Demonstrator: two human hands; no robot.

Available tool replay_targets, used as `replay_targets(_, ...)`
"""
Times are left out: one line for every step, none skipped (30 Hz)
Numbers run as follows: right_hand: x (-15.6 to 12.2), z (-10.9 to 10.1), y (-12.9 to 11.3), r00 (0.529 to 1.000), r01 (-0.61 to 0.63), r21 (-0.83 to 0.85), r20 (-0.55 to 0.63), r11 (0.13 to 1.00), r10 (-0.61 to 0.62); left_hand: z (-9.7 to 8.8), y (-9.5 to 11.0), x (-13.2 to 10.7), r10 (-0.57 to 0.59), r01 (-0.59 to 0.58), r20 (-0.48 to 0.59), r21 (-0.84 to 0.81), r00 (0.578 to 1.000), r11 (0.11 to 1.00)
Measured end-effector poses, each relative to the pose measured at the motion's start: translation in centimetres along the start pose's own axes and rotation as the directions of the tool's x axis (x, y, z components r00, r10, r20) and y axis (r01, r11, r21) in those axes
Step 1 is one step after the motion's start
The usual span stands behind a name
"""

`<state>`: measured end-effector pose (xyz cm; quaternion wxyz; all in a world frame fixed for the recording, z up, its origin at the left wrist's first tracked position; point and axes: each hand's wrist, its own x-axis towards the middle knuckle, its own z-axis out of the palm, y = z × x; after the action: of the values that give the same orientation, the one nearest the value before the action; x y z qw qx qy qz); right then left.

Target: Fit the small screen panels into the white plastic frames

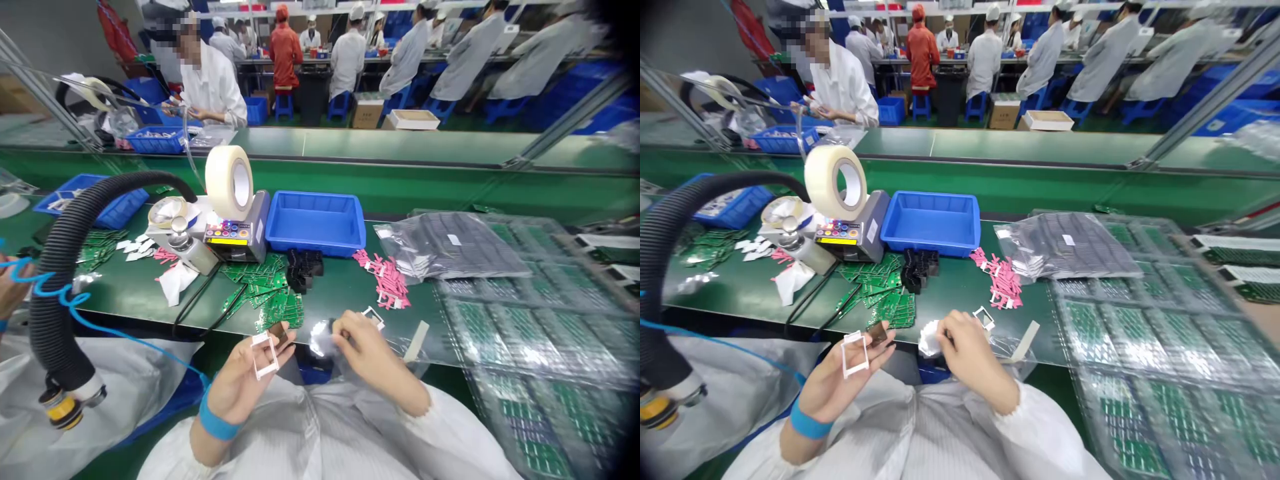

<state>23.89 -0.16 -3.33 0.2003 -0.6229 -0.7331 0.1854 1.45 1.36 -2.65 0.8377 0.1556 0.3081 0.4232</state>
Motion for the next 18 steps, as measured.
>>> replay_targets(0.3, 0.7, 0.5, 1.0, -0.009, -0.067, 0.021, 0.998, 0.011, 0.0, 0.0, 0.0, -0.007, 0.007, -0.001, 0.01, 1.0, 1.0)
replay_targets(0.5, 1.3, 0.7, 1.0, -0.012, -0.102, 0.019, 0.995, 0.014, 0.0, 0.0, 0.1, -0.013, 0.013, 0.001, 0.023, 1.0, 1.0)
replay_targets(0.8, 1.6, 0.7, 1.0, -0.012, -0.115, 0.003, 0.993, 0.012, 0.1, -0.1, 0.1, -0.018, 0.018, 0.002, 0.039, 1.0, 0.999)
replay_targets(0.9, 1.6, 0.5, 1.0, -0.001, -0.124, -0.006, 0.992, 0.0, 0.2, -0.3, 0.1, -0.022, 0.022, 0.003, 0.054, 1.0, 0.998)
replay_targets(1.1, 1.3, 0.1, 0.999, 0.032, -0.116, -0.009, 0.993, -0.033, 0.3, -0.4, 0.1, -0.027, 0.026, 0.008, 0.068, 1.0, 0.997)
replay_targets(1.1, 0.8, -0.5, 0.996, 0.088, -0.089, -0.006, 0.992, -0.088, 0.4, -0.6, 0.2, -0.034, 0.032, 0.021, 0.081, 0.999, 0.996)
replay_targets(1.2, 0.2, -1.2, 0.987, 0.163, -0.051, 0.0, 0.985, -0.163, 0.5, -0.8, 0.2, -0.044, 0.04, 0.04, 0.093, 0.998, 0.995)
replay_targets(1.2, -0.4, -2.0, 0.969, 0.246, -0.015, 0.001, 0.969, -0.246, 0.5, -1.0, 0.2, -0.059, 0.053, 0.061, 0.103, 0.996, 0.993)
replay_targets(1.2, -0.9, -2.7, 0.945, 0.328, 0.009, -0.005, 0.945, -0.328, 0.6, -1.1, 0.2, -0.078, 0.069, 0.083, 0.11, 0.993, 0.992)
replay_targets(1.2, -1.2, -3.4, 0.917, 0.398, 0.014, -0.022, 0.917, -0.398, 0.7, -1.3, 0.2, -0.096, 0.083, 0.105, 0.116, 0.99, 0.99)
replay_targets(1.2, -1.3, -3.9, 0.893, 0.449, 0.006, -0.049, 0.894, -0.448, 0.8, -1.3, 0.1, -0.108, 0.093, 0.121, 0.118, 0.987, 0.989)
replay_targets(1.3, -1.2, -4.3, 0.875, 0.478, -0.009, -0.079, 0.878, -0.478, 0.9, -1.4, 0.1, -0.11, 0.095, 0.13, 0.117, 0.985, 0.989)
replay_targets(1.3, -1.0, -4.6, 0.864, 0.493, -0.017, -0.11, 0.87, -0.492, 1.0, -1.4, 0.0, -0.105, 0.089, 0.136, 0.115, 0.985, 0.989)
replay_targets(1.4, -0.7, -4.7, 0.859, 0.496, -0.013, -0.139, 0.868, -0.493, 1.1, -1.3, -0.1, -0.091, 0.076, 0.139, 0.111, 0.986, 0.991)
replay_targets(1.5, -0.5, -4.7, 0.86, 0.493, 0.002, -0.154, 0.87, -0.487, 1.1, -1.2, -0.2, -0.077, 0.063, 0.141, 0.105, 0.987, 0.993)
replay_targets(1.6, -0.2, -4.6, 0.867, 0.483, 0.031, -0.159, 0.875, -0.473, 1.1, -1.0, -0.3, -0.067, 0.054, 0.143, 0.09, 0.988, 0.994)
replay_targets(1.7, -0.1, -4.5, 0.875, 0.472, 0.077, -0.159, 0.878, -0.457, 1.1, -0.9, -0.4, -0.065, 0.056, 0.149, 0.064, 0.987, 0.996)
replay_targets(1.8, 0.0, -4.4, 0.887, 0.457, 0.15, -0.157, 0.877, -0.435, 1.0, -0.7, -0.5, -0.073, 0.069, 0.166, 0.03, 0.983, 0.997)
